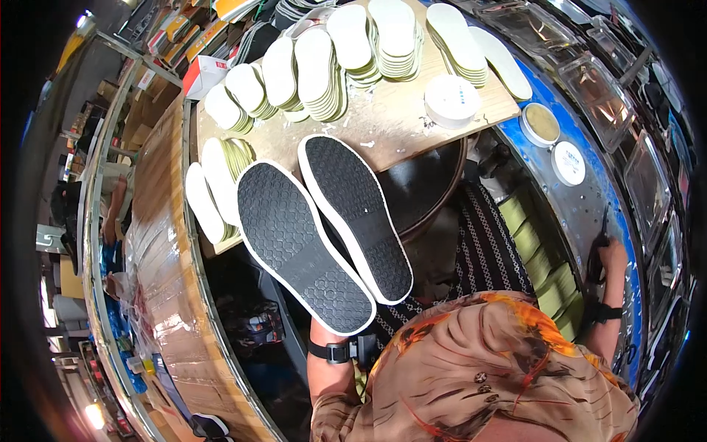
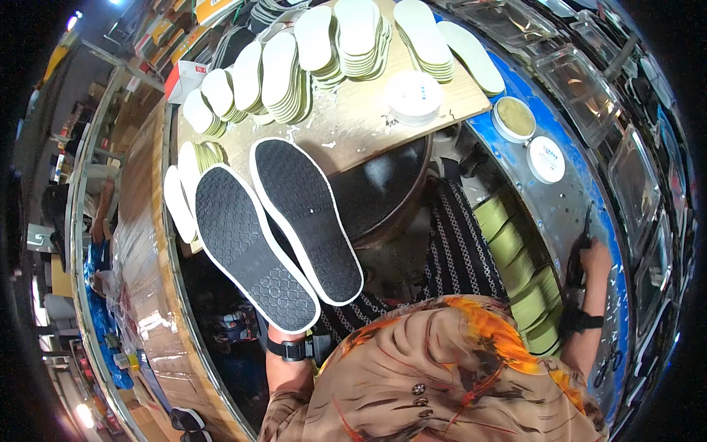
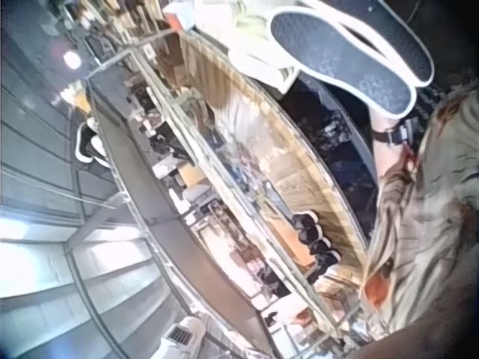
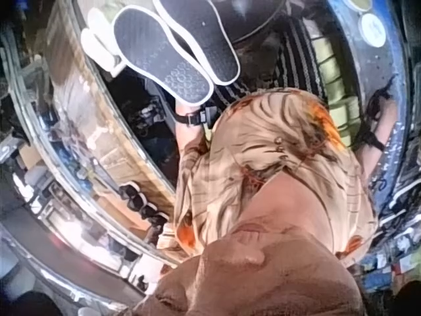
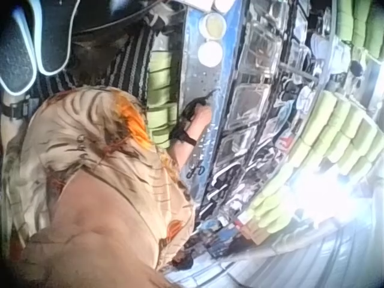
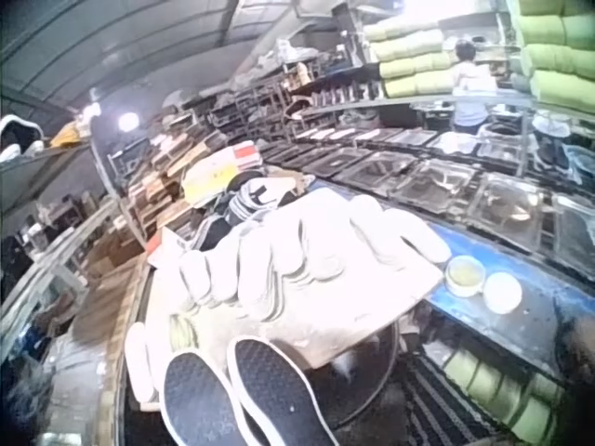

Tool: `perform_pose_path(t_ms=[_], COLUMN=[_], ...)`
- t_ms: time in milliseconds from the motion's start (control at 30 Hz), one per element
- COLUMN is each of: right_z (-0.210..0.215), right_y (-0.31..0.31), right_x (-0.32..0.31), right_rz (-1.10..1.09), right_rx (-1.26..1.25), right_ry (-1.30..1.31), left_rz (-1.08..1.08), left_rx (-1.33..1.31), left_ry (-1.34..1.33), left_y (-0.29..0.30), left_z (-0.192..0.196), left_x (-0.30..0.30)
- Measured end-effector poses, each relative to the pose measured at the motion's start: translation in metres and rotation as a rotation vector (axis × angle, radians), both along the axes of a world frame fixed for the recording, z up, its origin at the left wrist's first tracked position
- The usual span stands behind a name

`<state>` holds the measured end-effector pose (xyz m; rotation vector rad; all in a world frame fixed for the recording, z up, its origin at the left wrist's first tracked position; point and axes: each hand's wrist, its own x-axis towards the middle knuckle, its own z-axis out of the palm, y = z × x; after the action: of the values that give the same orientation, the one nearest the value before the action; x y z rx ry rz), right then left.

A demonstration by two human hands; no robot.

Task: Trimming excess lining or material and inserting foam insoles into shoes on a production line.

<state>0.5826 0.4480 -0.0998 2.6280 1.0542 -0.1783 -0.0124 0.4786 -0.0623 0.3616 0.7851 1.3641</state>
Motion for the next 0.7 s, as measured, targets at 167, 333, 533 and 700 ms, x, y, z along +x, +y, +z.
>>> perform_pose_path(t_ms=[167,333,533,700], right_z=[0.064,0.102,0.08,0.124], right_y=[0.08,0.147,0.195,0.264], right_x=[-0.076,-0.236,-0.388,-0.405], right_rz=[0.288,0.783,1.35,1.239], right_rx=[0.276,0.508,0.245,-0.355], right_ry=[0.281,1.177,0.872,0.919], left_rz=[0.158,0.126,-0.109,-0.011], left_rx=[0.064,0.191,0.274,0.378], left_ry=[0.202,1.428,1.396,1.492], left_y=[0.032,0.08,0.096,0.079], left_z=[0.018,0.012,0.024,0.058], left_x=[0.01,0.016,0.025,-0.061])
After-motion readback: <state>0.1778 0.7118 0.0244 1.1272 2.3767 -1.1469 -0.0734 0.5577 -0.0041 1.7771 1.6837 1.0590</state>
